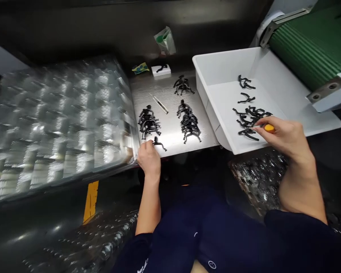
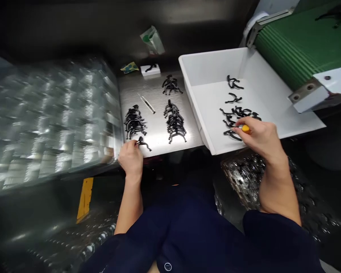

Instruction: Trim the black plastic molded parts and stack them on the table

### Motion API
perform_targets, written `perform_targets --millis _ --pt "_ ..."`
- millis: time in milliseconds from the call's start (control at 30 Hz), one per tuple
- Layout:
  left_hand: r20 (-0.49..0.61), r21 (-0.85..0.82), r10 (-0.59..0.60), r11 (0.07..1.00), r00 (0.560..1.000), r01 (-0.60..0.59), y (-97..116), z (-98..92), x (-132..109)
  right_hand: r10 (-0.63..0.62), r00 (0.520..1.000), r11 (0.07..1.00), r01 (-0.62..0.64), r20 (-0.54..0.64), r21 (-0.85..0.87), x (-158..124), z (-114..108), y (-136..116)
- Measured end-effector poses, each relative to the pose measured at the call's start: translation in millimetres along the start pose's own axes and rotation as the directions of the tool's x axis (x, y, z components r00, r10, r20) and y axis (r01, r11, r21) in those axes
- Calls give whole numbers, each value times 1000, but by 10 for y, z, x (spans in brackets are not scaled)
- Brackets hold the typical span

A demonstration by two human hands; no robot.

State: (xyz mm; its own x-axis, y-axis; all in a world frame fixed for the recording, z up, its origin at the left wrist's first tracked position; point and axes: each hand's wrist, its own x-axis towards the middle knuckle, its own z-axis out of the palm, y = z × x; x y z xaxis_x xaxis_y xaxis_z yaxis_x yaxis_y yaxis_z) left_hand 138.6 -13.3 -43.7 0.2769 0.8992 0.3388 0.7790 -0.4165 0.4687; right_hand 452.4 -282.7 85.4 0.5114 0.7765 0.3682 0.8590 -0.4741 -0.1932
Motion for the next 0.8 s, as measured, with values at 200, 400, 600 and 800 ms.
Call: perform_targets --millis 200,400,600,800 --pt "57 -31 -66 997 996 68 84 33 241 214 957 961 -170 196 -217 121 -22 49" --pt "-55 -139 206 967 977 -212 149 -130 68 369 731 910 -158 574 -384 312 68 66" --pt "-121 -333 300 886 946 -323 343 -403 -230 219 842 939 -46 492 -340 283 -123 -122" --pt "391 -786 285 598 875 156 756 -656 -466 -543 839 829 542 35 -139 -58 -332 -789"
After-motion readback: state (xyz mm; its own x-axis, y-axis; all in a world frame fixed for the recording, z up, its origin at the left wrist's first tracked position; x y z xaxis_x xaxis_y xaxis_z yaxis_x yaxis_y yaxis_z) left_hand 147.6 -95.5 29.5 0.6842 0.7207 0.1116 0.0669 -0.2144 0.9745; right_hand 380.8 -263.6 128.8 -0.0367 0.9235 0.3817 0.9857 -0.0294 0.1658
